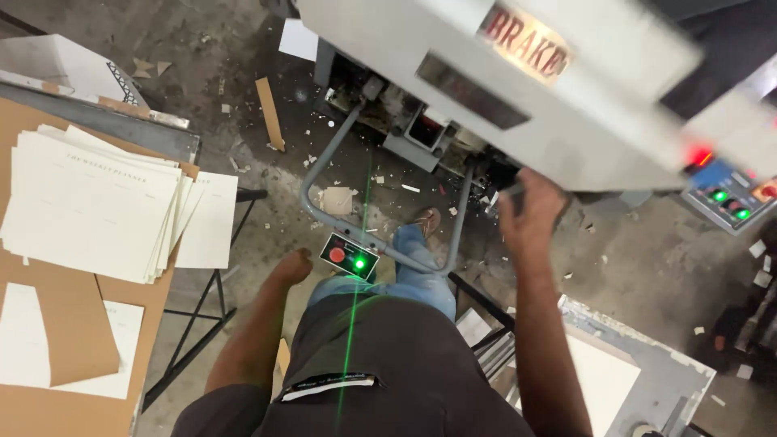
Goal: Operate an industrial paper cutting machine to cut and stack weekly planner sheets.
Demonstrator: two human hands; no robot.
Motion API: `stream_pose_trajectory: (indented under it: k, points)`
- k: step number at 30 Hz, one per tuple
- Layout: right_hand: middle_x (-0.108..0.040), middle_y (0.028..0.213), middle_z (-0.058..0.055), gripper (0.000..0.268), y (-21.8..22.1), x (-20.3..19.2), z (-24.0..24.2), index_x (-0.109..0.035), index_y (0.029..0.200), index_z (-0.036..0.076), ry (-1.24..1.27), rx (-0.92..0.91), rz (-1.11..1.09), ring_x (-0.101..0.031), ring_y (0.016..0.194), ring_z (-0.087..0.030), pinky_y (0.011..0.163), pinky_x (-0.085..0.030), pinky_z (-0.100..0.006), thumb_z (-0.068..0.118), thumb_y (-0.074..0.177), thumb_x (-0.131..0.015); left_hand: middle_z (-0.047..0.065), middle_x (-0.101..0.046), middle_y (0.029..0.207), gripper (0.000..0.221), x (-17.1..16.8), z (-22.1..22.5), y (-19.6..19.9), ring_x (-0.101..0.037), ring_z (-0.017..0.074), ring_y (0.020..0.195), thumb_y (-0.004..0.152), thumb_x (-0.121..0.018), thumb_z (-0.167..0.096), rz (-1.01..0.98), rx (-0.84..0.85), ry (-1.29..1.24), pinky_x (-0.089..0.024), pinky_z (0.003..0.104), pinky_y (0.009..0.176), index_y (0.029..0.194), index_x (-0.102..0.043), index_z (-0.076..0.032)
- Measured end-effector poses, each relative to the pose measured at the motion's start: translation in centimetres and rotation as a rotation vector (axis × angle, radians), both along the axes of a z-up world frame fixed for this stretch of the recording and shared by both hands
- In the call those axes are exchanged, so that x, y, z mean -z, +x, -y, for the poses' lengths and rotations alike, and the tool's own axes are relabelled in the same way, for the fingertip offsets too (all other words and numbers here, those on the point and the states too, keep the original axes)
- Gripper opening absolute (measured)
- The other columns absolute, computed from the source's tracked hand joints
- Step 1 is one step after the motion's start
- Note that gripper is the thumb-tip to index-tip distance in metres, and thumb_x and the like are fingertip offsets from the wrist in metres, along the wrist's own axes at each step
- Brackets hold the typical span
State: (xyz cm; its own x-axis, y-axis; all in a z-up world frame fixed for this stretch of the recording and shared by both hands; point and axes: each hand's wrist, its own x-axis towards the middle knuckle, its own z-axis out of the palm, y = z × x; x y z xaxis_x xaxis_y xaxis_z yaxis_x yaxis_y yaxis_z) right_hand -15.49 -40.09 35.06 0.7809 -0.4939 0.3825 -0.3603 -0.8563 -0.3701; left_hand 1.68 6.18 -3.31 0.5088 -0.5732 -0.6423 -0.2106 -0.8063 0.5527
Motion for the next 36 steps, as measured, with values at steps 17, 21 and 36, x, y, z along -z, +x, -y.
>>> stream_pose_trajectory:
  k: [17, 21, 36]
  points:
    - [-0.076, 0.092, -0.018, 0.047, -34.5, 31.6, -9.2, -0.067, 0.119, -0.004, 1.078, 0.583, -0.593, -0.073, 0.072, -0.026, 0.067, -0.058, -0.040, 0.026, 0.084, -0.078, 0.033, -0.068, 0.113, 0.043, -0.3, -1.7, 0.3, -0.065, 0.0466, 0.112, 0.085, -0.054, -0.018, -0.001, -0.036, -0.030, -0.051, 0.050, 0.099, 0.122, -0.068, -0.001]
    - [-0.077, 0.097, -0.019, 0.046, -31.1, 30.3, -8.1, -0.066, 0.117, -0.006, 1.109, 0.485, -0.425, -0.072, 0.077, -0.027, 0.068, -0.058, -0.040, 0.025, 0.085, -0.076, 0.030, -0.070, 0.111, 0.042, 0.6, -1.0, 0.6, -0.066, 0.0456, 0.110, 0.083, -0.056, -0.018, 0.050, 0.019, -0.045, -0.051, 0.051, 0.098, 0.120, -0.069, -0.001]
    - [-0.074, 0.113, -0.012, 0.028, -7.4, 6.0, -6.9, -0.070, 0.122, 0.005, 0.714, 0.078, -0.115, -0.074, 0.101, -0.021, 0.084, -0.060, -0.032, 0.009, 0.094, -0.070, 0.020, -0.069, 0.122, 0.034, -14.4, 11.5, 0.3, -0.067, 0.0354, 0.108, 0.098, -0.062, -0.023, -0.018, 0.060, -0.382, -0.053, 0.043, 0.094, 0.127, -0.066, -0.005]
